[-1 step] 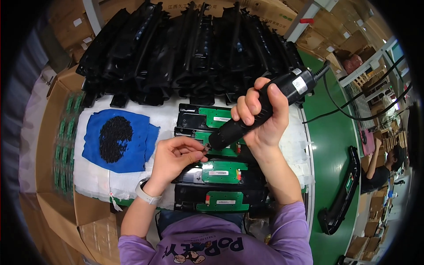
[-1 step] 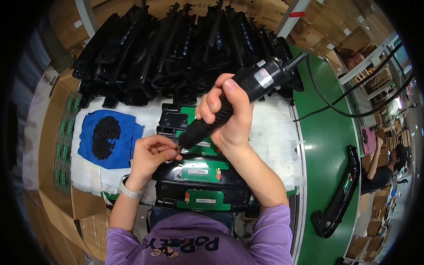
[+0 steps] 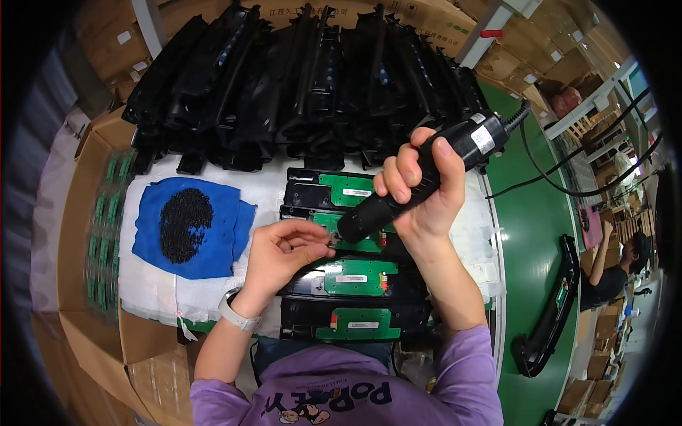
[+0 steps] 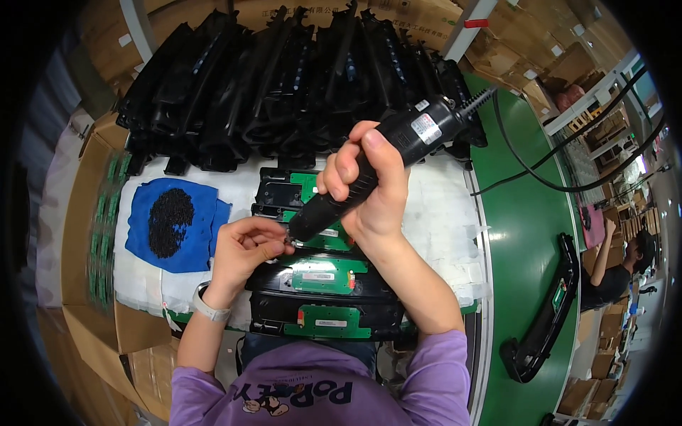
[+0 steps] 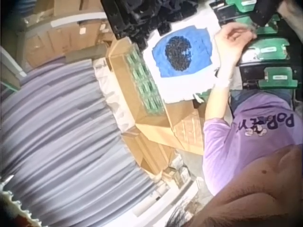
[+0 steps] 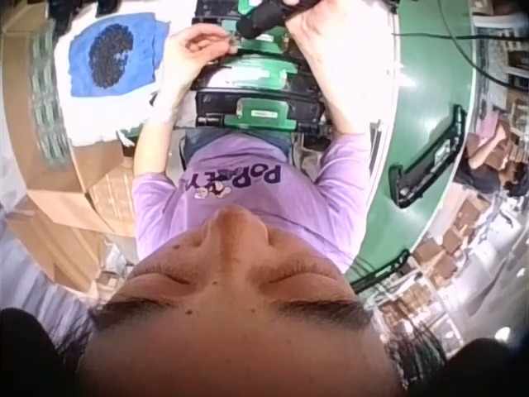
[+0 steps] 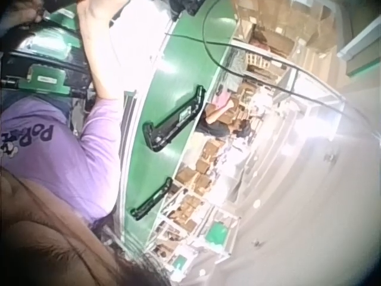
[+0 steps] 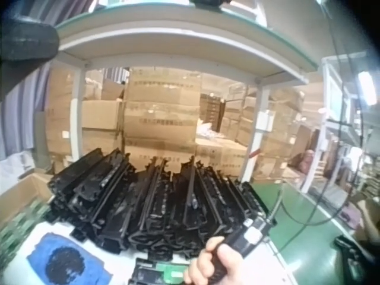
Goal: The worker is assembling printer toner cartridges by inserting green plastic components into the black housings and using an electric screwdriver to secure them with screws.
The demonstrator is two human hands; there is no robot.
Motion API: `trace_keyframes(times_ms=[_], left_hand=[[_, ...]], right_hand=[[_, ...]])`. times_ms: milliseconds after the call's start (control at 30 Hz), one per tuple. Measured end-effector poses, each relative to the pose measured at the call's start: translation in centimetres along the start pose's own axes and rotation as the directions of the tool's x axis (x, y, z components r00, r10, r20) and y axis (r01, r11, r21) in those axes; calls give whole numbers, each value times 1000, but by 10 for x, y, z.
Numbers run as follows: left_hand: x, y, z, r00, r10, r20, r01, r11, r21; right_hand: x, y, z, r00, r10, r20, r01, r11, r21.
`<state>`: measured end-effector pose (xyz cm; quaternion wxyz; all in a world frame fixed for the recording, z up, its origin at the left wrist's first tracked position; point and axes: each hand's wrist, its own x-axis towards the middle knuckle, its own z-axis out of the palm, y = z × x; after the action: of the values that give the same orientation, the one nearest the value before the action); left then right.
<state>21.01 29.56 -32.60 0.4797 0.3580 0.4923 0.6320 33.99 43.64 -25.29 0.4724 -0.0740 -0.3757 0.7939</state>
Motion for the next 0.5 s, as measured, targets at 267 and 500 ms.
trace_keyframes(times_ms=[267,500], left_hand=[[5,-6,-32,837,82,-542,-317,879,-357],[10,-3,-26,883,49,-466,-295,830,-473]], right_hand=[[-5,-19,-41,945,-12,326,156,894,-421],[-4,-13,-44,954,-2,301,163,844,-511]])
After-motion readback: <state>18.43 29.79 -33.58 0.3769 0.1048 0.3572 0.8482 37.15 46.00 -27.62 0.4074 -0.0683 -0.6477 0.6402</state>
